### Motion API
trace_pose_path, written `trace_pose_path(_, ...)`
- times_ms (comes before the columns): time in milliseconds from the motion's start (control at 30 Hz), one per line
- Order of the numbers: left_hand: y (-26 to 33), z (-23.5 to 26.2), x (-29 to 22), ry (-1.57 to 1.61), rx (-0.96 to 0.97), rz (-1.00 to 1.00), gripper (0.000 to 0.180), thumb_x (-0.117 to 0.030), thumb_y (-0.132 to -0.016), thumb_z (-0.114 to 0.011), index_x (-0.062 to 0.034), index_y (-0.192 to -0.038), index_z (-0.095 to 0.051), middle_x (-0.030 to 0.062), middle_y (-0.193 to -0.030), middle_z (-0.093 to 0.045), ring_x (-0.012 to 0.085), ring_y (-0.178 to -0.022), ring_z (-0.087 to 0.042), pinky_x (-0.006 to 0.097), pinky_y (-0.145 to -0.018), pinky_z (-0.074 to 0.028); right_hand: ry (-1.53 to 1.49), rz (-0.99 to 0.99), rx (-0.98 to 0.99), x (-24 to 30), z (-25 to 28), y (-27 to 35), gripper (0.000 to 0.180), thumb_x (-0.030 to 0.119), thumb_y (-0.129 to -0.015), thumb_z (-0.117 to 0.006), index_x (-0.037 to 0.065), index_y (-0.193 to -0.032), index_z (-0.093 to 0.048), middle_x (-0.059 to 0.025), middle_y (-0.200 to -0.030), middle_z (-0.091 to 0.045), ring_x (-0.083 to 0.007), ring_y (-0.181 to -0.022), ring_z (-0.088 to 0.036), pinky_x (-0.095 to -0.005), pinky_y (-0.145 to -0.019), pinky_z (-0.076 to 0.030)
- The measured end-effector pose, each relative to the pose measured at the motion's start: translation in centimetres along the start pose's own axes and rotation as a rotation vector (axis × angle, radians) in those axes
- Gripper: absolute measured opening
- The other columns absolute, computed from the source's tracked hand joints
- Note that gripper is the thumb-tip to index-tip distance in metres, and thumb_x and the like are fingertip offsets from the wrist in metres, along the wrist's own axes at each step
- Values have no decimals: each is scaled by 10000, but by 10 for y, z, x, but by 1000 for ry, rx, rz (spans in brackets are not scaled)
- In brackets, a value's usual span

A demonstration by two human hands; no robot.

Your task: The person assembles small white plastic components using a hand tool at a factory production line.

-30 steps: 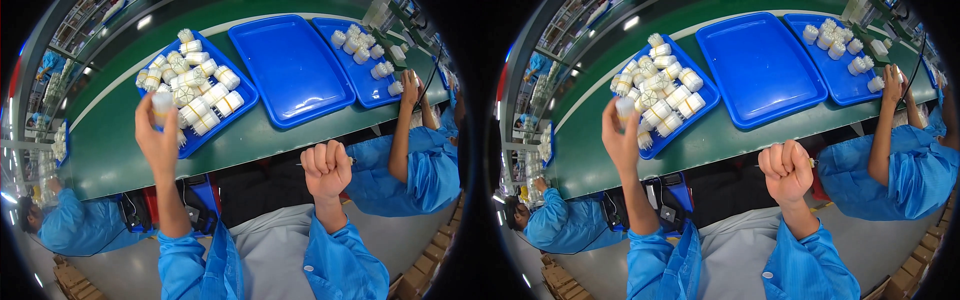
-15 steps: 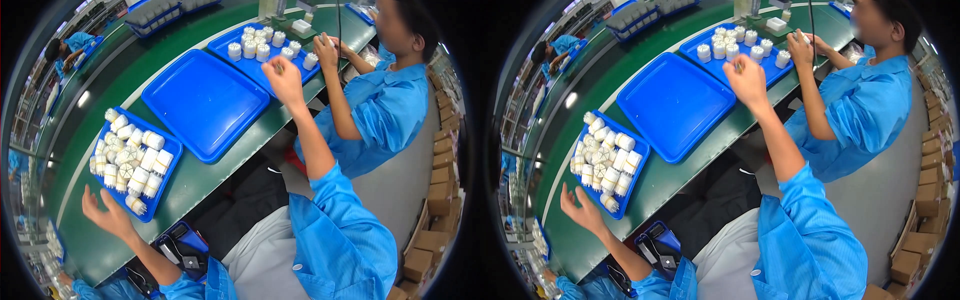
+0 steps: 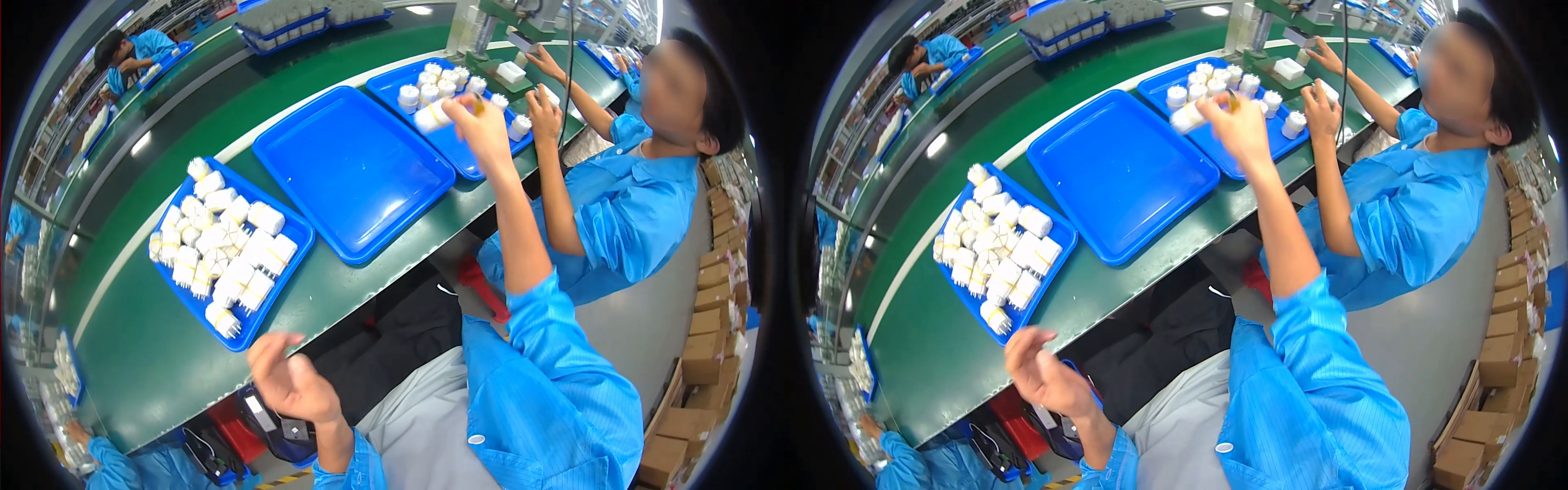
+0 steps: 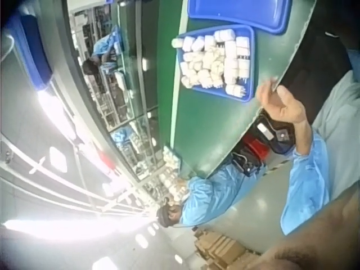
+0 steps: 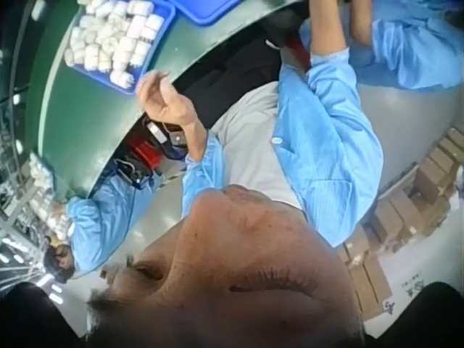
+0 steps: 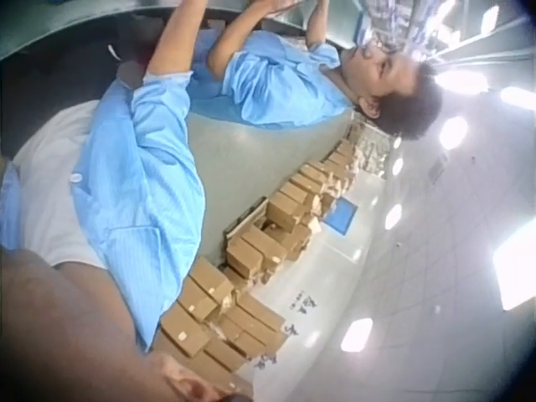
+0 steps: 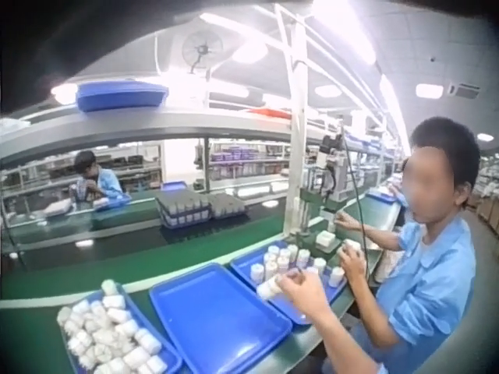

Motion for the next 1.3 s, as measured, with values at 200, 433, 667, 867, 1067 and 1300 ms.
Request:
trace_pose_path(200,5,-71,35,247,381,242,608,-133,-855,-681,47,-1369,-411,194,-1377,-459,244,-1201,-529,385,-1017,-429,-1206,-585,682,56,-73,197,358,339,-1010,-456,25,-1055,-622,-93,-573,-591,-62,-344,-316,-230,-348,-228)
trace_pose_path(433,-7,-62,30,595,268,588,582,-235,-892,-606,75,-1345,-413,181,-1069,-634,256,-976,-629,371,-880,-485,-979,-440,682,56,-83,230,458,373,-1018,-457,7,-770,-576,-22,-517,-470,-64,-426,-332,-245,-409,-226)
trace_pose_path(667,-6,-55,22,631,385,754,564,-243,-876,-594,71,-1314,-427,195,-990,-637,262,-870,-649,392,-851,-504,-1382,-256,609,65,-61,205,546,443,-1019,-352,120,-581,-325,7,-514,-332,-135,-482,-274,-301,-482,-254)
trace_pose_path(867,9,-55,24,705,389,863,483,-240,-852,-595,39,-1222,-457,164,-935,-587,241,-734,-638,399,-709,-548,-1563,136,551,85,-50,197,578,480,-1026,-301,130,-566,-284,13,-506,-311,-140,-474,-232,-323,-491,-236)
trace_pose_path(1067,16,-62,14,753,519,1048,459,-127,-815,-636,23,-1208,-454,103,-822,-563,136,-609,-550,289,-539,-491,-1611,189,557,103,-49,195,609,540,-1011,-290,124,-567,-282,16,-485,-309,-139,-452,-243,-307,-461,-238)
trace_pose_path(1300,20,-65,6,664,522,1062,390,-131,-866,-637,53,-1165,-467,58,-737,-516,69,-502,-455,224,-394,-409,-1611,192,583,105,-55,197,602,556,-1017,-322,148,-576,-287,35,-479,-336,-110,-413,-269,-287,-434,-210)
Point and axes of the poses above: each hand's wrist, its own y-axis away from the middle knuckle, its own z-axis out of the back of the hand, x = y × z, the point moved 3 cm from there along -y, towards the middle knuckle
